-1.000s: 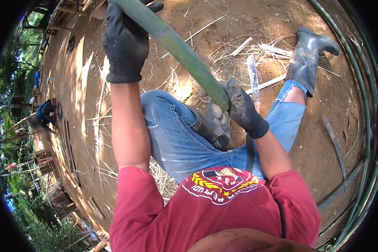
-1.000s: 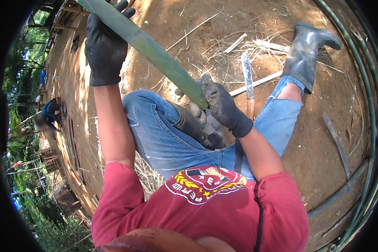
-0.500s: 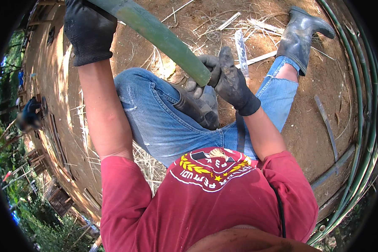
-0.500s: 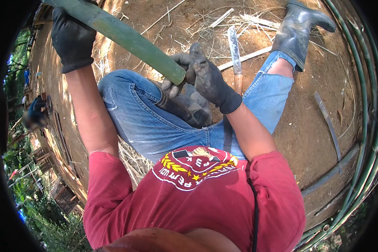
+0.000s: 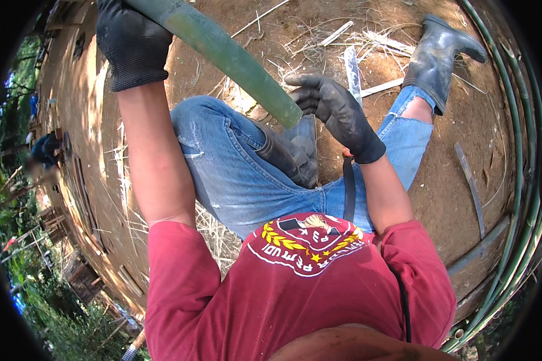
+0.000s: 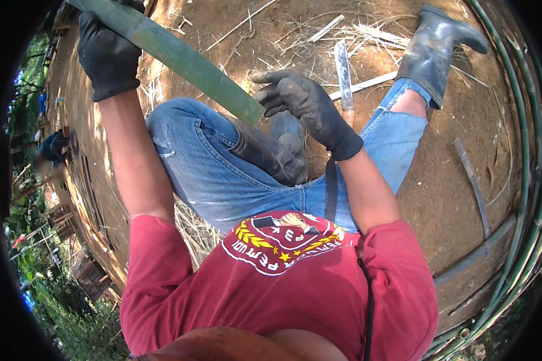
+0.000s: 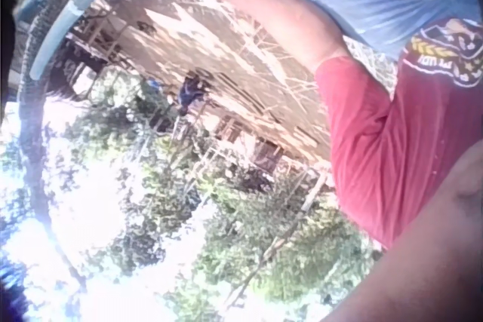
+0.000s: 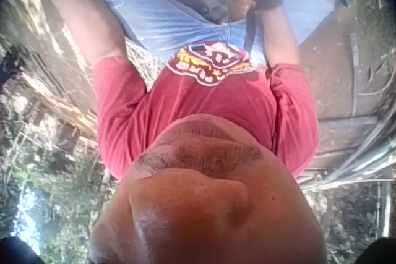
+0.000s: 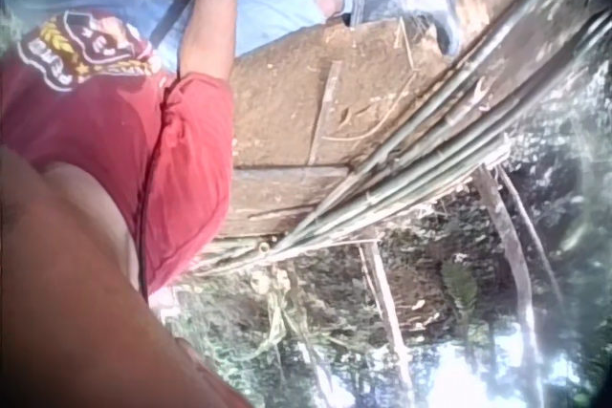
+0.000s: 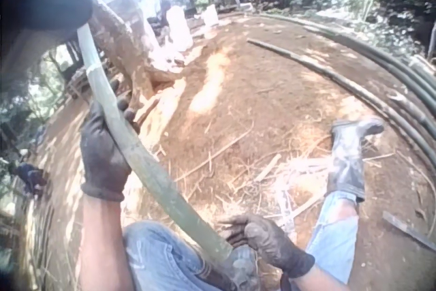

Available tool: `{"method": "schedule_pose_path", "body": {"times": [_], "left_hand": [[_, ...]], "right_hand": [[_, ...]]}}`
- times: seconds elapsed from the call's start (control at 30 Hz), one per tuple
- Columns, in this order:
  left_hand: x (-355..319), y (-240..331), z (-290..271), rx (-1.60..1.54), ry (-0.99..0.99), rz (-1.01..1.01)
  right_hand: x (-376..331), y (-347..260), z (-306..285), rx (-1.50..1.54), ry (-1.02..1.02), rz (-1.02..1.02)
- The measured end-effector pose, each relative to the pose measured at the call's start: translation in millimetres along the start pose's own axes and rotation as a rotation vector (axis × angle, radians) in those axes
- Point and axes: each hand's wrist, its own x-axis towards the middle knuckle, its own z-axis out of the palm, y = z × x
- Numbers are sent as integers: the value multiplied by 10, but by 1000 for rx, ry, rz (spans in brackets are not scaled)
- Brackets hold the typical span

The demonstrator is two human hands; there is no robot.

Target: The person sits on the ground and uses a machete to split a long bamboo pole into thin strips. They hold the bamboo vertically and repeatedly strike it with the blade to separate the layers, then peel away the resulting strips.

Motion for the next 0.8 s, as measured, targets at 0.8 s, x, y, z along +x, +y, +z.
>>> {"method": "schedule_pose_path", "body": {"times": [0.8], "left_hand": [[-8,83,-525,-653,145,-245]], "right_hand": [[-20,-904,954,-215,261,-422]]}}
